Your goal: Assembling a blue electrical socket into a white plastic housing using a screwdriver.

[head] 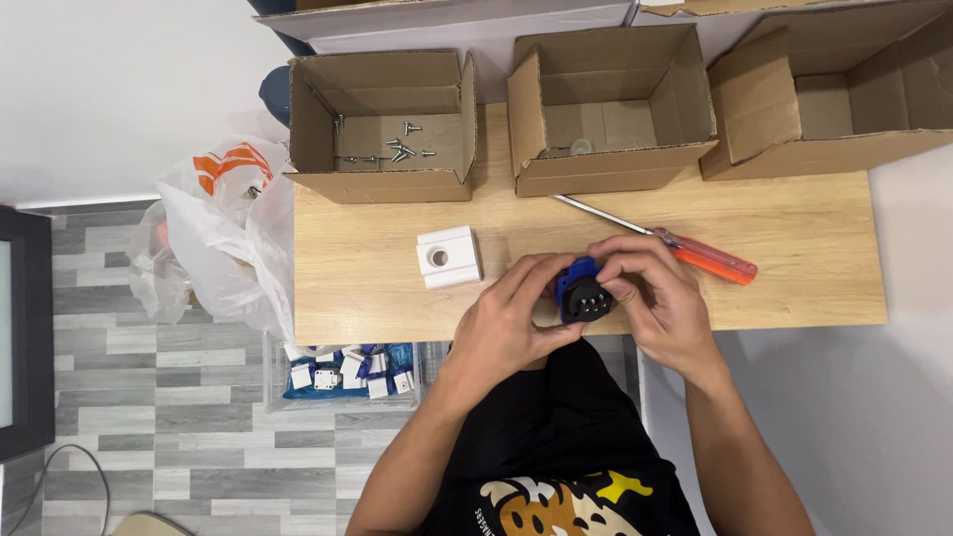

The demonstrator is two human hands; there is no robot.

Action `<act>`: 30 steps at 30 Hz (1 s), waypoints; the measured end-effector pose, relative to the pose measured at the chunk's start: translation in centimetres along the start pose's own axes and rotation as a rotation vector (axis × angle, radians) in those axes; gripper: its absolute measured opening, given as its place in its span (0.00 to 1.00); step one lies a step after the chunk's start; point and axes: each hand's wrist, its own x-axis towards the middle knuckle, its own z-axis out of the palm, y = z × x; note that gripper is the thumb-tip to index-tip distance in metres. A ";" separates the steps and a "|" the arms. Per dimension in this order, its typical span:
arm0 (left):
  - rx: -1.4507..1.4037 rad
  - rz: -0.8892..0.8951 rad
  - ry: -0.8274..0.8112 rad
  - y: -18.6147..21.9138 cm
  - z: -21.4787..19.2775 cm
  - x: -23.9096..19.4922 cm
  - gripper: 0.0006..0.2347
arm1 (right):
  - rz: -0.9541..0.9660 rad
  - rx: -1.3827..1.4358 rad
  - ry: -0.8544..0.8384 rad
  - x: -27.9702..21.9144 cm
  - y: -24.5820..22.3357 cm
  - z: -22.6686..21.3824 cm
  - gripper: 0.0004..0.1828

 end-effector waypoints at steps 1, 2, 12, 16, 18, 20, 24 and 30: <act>0.008 -0.001 0.005 0.0 0.0 0.1 0.30 | -0.003 0.007 0.003 0.0 -0.1 0.1 0.03; 0.008 -0.001 0.006 -0.1 0.1 0.0 0.30 | -0.004 0.007 0.003 0.0 -0.2 0.0 0.03; 0.022 -0.017 0.058 -0.6 0.5 -0.1 0.31 | -0.019 0.130 0.051 -1.0 1.4 -0.5 0.05; 0.055 -0.023 0.094 0.6 0.2 0.5 0.29 | 0.072 0.282 0.149 -1.5 2.9 -0.7 0.03; 0.056 -0.025 0.093 0.4 0.4 0.5 0.30 | 0.106 0.284 0.188 -1.7 3.2 -0.7 0.03; 0.055 -0.029 0.091 0.4 0.6 0.5 0.30 | 0.141 0.286 0.229 -1.7 3.2 -0.7 0.04; 0.049 -0.038 0.095 0.5 0.7 0.6 0.31 | 0.254 0.240 0.325 -1.4 2.6 -0.9 0.06; 0.035 -0.033 0.095 0.8 0.4 0.8 0.30 | 0.312 0.324 0.439 0.0 -1.3 -2.4 0.08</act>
